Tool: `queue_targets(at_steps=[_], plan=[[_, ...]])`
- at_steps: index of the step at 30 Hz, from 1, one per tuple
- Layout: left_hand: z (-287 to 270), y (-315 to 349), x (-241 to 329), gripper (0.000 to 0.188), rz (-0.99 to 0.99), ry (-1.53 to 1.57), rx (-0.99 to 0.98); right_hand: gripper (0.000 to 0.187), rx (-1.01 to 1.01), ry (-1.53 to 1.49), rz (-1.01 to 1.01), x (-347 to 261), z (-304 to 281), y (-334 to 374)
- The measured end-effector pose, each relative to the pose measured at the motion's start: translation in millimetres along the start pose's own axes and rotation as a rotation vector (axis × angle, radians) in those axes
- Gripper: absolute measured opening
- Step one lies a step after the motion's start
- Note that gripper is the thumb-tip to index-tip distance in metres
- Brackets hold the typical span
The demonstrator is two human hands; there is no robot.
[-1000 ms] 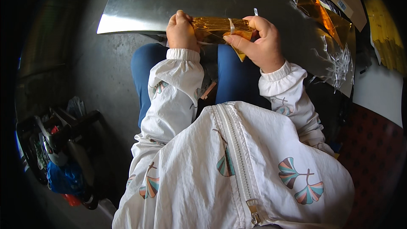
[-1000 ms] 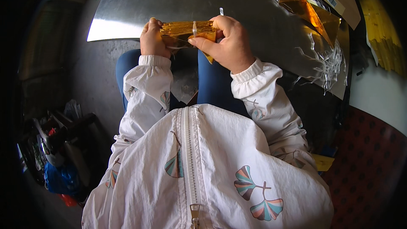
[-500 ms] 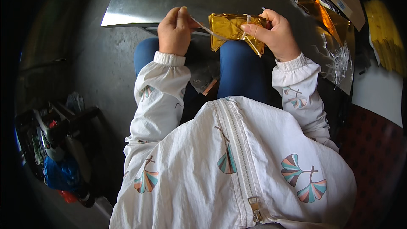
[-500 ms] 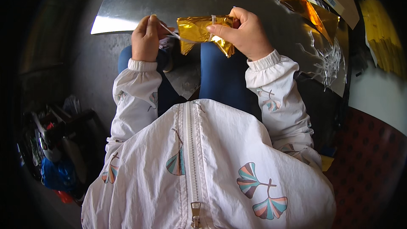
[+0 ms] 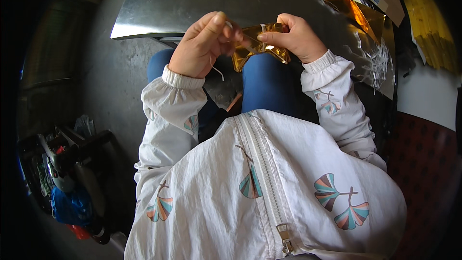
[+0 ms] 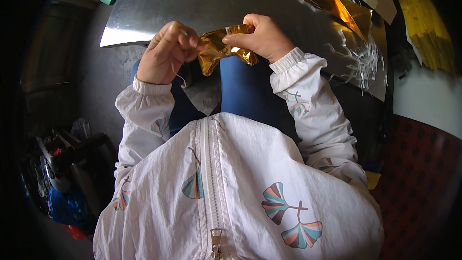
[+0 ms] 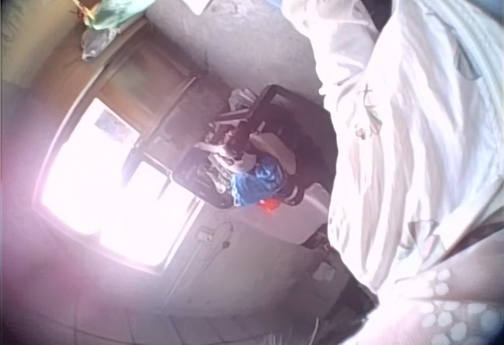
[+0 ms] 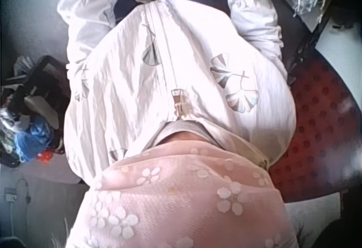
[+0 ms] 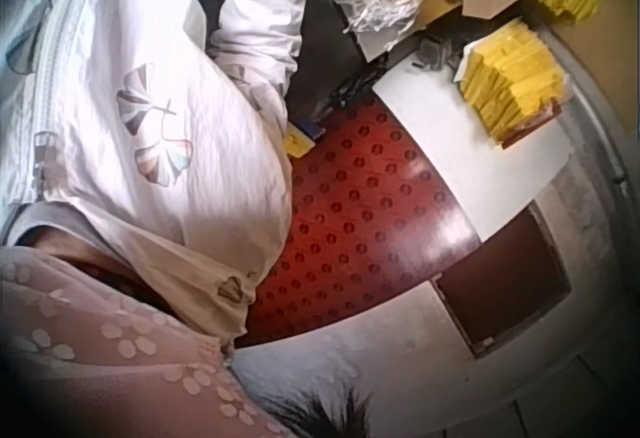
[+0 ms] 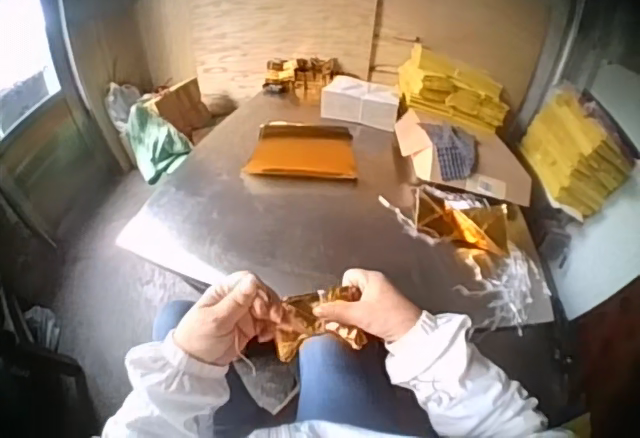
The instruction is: The person gathers a stack of gold foil sheets, aligns them, and ties them together with a white string. The person then places the finished bundle on the table among other similar bundles.
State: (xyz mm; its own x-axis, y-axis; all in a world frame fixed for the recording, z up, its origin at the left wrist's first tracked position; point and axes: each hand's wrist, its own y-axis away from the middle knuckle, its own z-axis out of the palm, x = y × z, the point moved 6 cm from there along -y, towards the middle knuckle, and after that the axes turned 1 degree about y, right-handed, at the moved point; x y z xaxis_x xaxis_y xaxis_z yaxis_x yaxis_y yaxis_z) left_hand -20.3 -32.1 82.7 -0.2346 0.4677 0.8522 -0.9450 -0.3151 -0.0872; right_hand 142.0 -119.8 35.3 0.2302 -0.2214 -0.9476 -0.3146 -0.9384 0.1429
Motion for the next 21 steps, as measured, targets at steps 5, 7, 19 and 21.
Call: queue_targets(at_steps=[5,7,19,21], plan=[[-6,-12,-10,0.029,-0.092,-0.415,0.24,0.036,-0.134,-0.035,-0.002,1,10,-2],[-6,-14,-13,0.028,-0.068,-0.631,0.278,0.036,-0.148,0.039,-0.001,1,11,-9],[-21,-30,-4,0.008,0.112,-1.245,0.324,0.041,-0.432,0.254,0.103,-14,9,-71],[-10,-28,-7,0.015,0.118,-1.473,0.191,0.04,-0.429,0.256,0.143,-7,9,-74]])
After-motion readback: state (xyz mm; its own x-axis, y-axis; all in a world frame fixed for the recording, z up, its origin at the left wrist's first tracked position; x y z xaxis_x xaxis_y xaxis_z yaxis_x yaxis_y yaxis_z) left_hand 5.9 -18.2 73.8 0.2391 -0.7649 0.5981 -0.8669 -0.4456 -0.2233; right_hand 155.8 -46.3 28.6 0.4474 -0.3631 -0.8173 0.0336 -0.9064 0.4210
